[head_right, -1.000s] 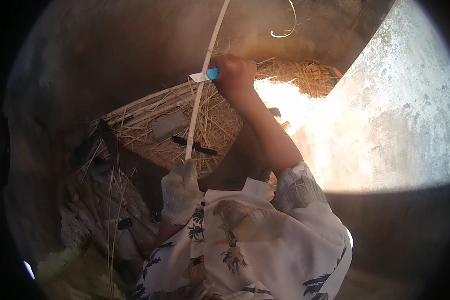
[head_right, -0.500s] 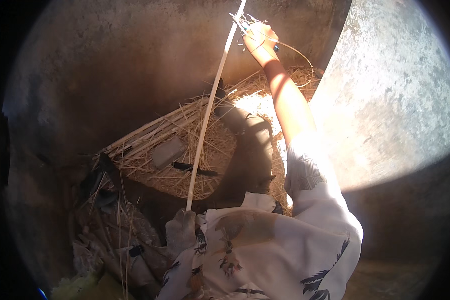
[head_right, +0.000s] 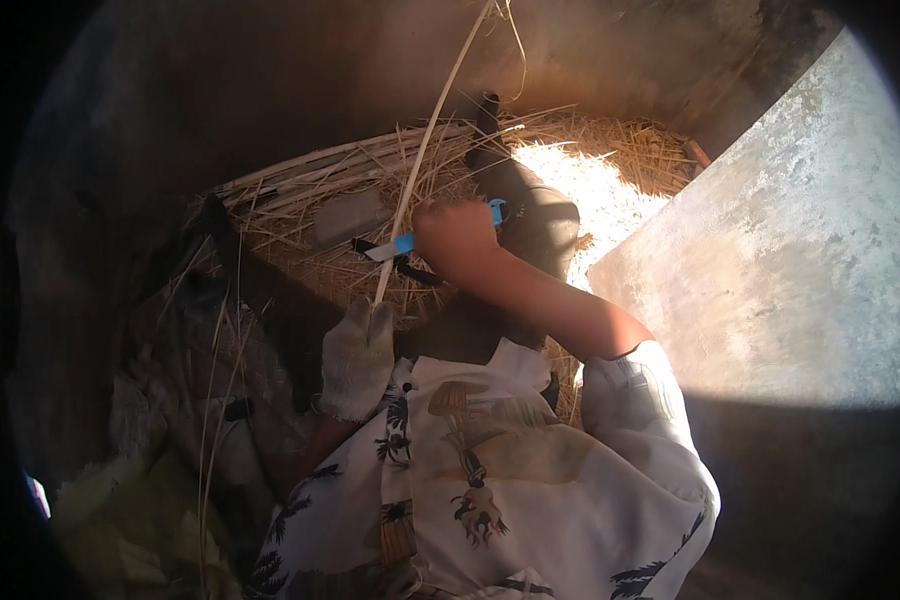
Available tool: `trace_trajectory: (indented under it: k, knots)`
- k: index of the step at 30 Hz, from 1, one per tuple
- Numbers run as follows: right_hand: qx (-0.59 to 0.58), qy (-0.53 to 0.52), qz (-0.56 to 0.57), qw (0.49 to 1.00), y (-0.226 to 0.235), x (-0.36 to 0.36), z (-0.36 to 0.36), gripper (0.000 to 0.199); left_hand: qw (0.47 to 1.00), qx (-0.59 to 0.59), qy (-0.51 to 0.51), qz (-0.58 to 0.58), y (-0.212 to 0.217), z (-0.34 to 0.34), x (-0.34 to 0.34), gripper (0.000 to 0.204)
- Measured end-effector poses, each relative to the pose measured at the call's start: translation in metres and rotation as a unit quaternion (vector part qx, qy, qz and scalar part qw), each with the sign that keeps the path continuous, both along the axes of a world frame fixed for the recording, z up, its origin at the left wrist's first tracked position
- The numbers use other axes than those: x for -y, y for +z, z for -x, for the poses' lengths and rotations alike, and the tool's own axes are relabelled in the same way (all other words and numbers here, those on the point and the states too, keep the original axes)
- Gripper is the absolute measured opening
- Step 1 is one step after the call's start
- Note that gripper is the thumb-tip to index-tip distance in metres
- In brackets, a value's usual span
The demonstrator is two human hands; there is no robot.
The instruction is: The person sits on the floor and uses a knife to peel the outer layer off long bamboo sticks. They hold the sticks with gloved hands and scrape the knife along the length of the bamboo, discarding the peeled strips onto a pile of straw.
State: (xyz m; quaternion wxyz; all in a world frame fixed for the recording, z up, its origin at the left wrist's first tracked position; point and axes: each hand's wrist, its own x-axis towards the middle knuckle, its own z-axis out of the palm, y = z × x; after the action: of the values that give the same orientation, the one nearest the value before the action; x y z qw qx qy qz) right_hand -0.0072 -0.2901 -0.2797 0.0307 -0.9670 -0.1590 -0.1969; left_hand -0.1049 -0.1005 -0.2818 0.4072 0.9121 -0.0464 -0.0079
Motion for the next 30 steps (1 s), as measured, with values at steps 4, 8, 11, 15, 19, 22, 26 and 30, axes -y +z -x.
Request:
trace_trajectory:
  k: [4,8,11,15,19,22,26,30]
  knots:
    - [-0.018,-0.157,-0.032,0.987,0.037,0.037,-0.054,0.012,0.998,-0.004,-0.042,-0.041,0.001,0.007,0.003,0.028]
    - [0.038,-0.254,-0.030,0.966,0.067,0.102,-0.109,0.015,0.971,0.097,-0.151,-0.157,-0.018,0.014,-0.006,0.024]
    - [0.000,-0.309,-0.069,0.949,0.087,0.111,-0.116,0.015,0.993,0.007,-0.093,-0.066,-0.009,0.013,-0.003,0.021]
    - [-0.082,-0.108,-0.003,0.991,0.041,0.036,-0.041,0.010,0.997,0.001,-0.021,-0.073,-0.009,-0.004,0.001,0.027]
    - [-0.116,0.045,0.020,0.992,0.009,-0.009,0.022,0.013,0.983,0.134,-0.030,-0.122,0.007,-0.008,0.009,0.031]
    - [-0.006,0.057,0.001,0.998,0.011,-0.010,0.011,0.014,0.987,0.103,0.004,-0.127,0.007,-0.010,0.009,0.029]
    - [0.125,0.075,-0.011,0.989,0.010,-0.021,-0.008,0.015,0.986,0.117,0.059,-0.103,0.015,-0.014,0.010,0.027]
    - [0.195,0.088,-0.018,0.977,0.007,-0.034,-0.023,0.017,0.986,0.106,0.085,-0.097,0.024,-0.020,0.005,0.027]
